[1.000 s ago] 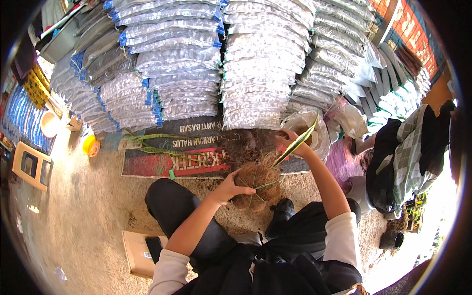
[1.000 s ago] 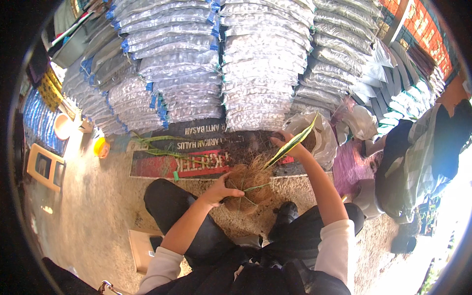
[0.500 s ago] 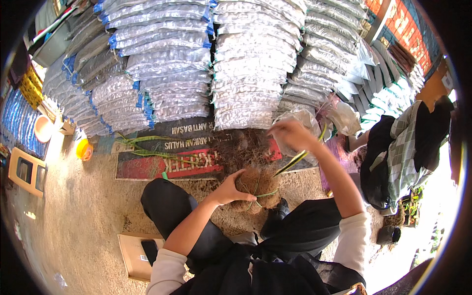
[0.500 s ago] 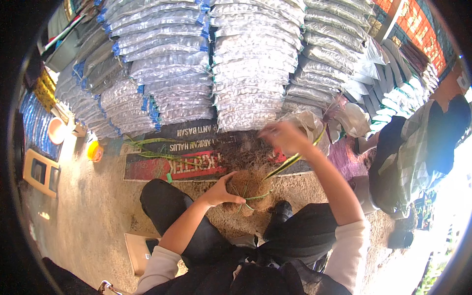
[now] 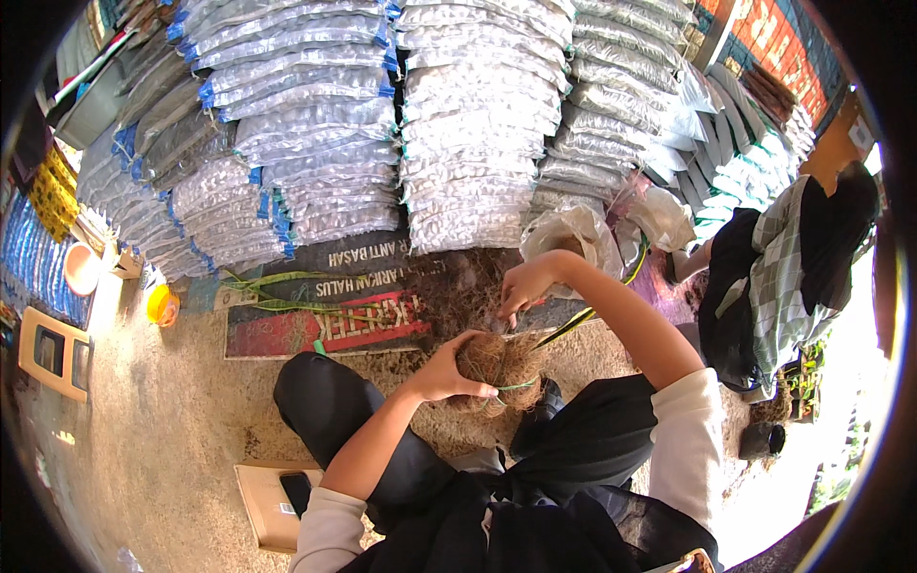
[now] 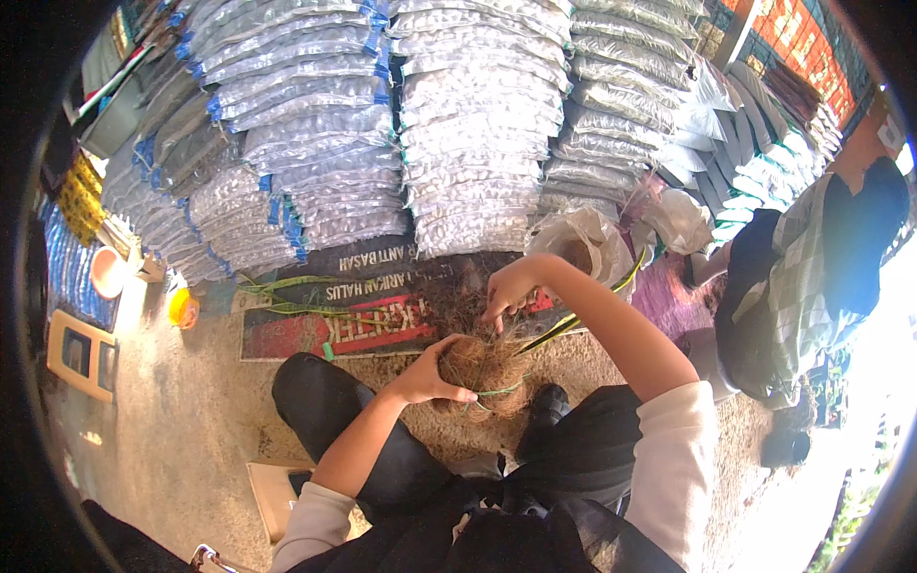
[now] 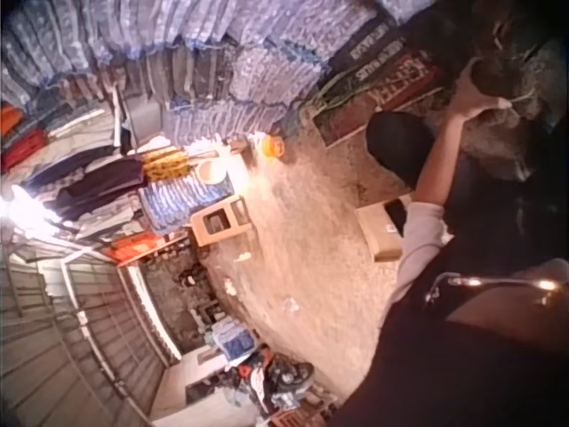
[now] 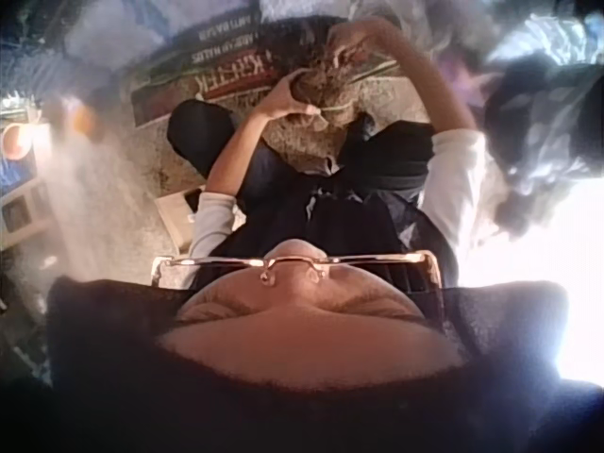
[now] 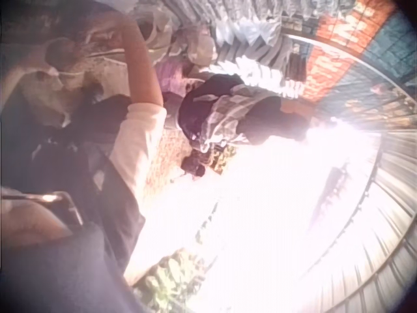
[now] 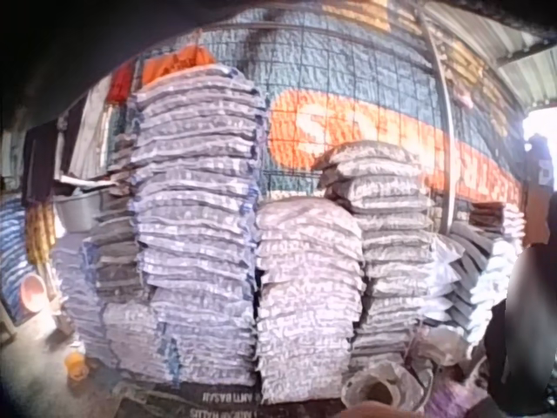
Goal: The person sits on the floor and ties the root ball of a small potted plant with green string. They wrap the string around the roots multiple times, adjust the tension, and secure the bundle before placing it aside.
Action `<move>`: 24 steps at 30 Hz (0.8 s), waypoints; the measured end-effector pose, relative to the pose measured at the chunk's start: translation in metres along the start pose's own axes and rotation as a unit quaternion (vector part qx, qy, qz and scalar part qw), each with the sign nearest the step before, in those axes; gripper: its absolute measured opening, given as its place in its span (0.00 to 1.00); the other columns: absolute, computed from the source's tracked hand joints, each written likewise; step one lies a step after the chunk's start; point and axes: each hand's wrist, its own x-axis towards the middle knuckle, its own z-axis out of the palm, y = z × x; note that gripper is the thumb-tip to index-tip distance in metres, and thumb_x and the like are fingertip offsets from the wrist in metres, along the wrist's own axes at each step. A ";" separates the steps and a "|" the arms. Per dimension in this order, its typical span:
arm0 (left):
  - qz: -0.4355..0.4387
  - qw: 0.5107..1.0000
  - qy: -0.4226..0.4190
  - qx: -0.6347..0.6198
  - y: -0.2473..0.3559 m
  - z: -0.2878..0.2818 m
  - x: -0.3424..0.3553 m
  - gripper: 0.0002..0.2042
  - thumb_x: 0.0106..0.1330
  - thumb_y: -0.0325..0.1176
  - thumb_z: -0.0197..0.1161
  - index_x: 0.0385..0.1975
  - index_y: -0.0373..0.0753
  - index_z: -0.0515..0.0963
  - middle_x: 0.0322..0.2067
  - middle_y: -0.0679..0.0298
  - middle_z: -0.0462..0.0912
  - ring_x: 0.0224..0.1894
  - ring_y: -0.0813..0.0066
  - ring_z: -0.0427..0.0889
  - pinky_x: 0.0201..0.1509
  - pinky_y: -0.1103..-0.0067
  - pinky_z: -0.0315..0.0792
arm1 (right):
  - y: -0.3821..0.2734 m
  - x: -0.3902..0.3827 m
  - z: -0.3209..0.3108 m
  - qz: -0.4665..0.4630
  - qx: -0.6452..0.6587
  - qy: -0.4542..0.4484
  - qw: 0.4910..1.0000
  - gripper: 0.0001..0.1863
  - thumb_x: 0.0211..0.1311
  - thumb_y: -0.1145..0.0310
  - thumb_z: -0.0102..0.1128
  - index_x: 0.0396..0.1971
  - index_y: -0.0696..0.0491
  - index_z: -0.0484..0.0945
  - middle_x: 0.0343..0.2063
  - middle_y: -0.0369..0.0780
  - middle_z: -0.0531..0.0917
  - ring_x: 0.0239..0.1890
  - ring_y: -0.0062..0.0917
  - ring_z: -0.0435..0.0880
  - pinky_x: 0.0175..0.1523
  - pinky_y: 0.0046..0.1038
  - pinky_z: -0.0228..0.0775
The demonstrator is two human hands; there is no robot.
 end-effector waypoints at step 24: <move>0.040 0.851 0.421 -0.310 -0.014 -0.030 0.024 0.34 0.45 0.34 0.69 0.49 0.32 0.58 0.43 0.57 0.68 0.43 0.67 0.73 0.41 0.70 0.75 | -0.058 -0.038 0.059 -0.270 0.099 0.507 0.813 0.07 0.52 0.73 0.51 0.30 0.61 0.72 0.21 0.45 0.77 0.23 0.26 0.74 0.31 0.28 0.65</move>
